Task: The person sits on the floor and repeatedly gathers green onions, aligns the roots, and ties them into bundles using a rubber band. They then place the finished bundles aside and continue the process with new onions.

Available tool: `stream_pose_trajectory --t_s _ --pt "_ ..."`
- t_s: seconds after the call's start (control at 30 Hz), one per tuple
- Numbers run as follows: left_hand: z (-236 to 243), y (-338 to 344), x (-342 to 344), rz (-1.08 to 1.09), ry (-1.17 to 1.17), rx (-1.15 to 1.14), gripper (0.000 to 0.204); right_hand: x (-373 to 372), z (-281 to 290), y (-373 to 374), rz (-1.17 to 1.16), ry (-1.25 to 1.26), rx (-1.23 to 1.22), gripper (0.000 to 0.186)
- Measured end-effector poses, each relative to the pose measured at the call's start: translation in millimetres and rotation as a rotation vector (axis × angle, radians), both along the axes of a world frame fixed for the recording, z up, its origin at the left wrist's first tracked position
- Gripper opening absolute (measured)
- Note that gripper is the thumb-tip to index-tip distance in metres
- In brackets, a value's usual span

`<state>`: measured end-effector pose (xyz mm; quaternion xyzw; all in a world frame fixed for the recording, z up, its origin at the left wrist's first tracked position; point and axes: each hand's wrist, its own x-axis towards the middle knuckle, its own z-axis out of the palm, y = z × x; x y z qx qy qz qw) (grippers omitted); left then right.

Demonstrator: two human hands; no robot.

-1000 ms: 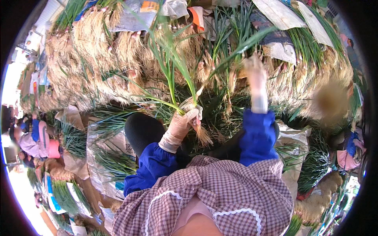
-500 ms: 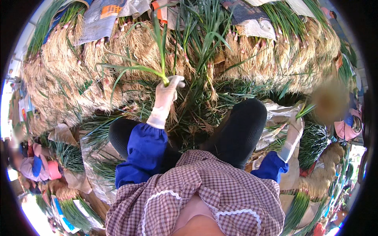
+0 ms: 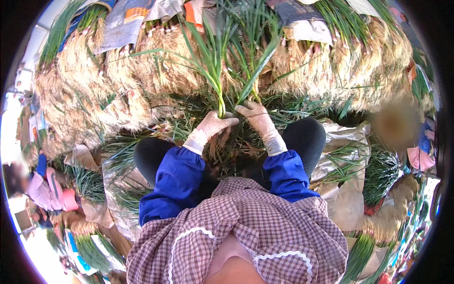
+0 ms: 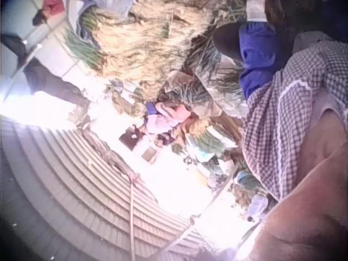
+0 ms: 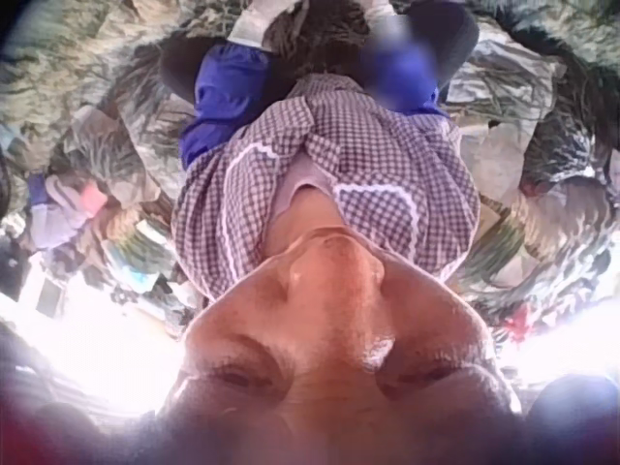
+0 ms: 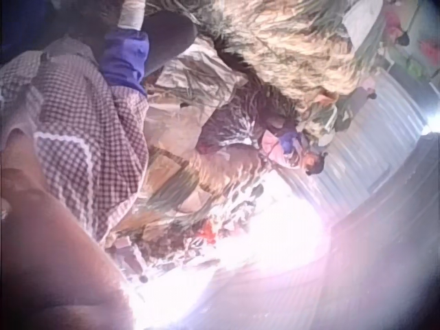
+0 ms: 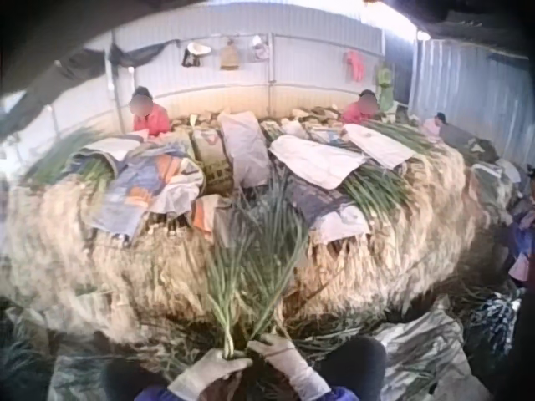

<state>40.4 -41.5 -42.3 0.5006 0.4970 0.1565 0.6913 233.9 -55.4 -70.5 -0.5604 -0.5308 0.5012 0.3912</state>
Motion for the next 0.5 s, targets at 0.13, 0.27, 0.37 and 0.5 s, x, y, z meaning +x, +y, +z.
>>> stream_pose_trajectory --t_s 0.13,0.27,0.37,0.5 --pt "16 -20 -21 0.188 -0.195 0.025 0.029 -14 20 -5 0.128 -0.174 0.173 0.024" --pt "34 -32 -34 0.217 -0.328 0.003 0.027 -14 38 -14 0.128 -0.695 0.349 0.022" --pt "38 -39 -43 0.237 -0.427 -0.039 0.025 2 19 -11 0.12 -0.701 0.098 0.036" --pt "32 -46 -33 0.179 -0.26 -0.037 0.02 -36 68 -16 0.234 -0.08 0.115 0.04"
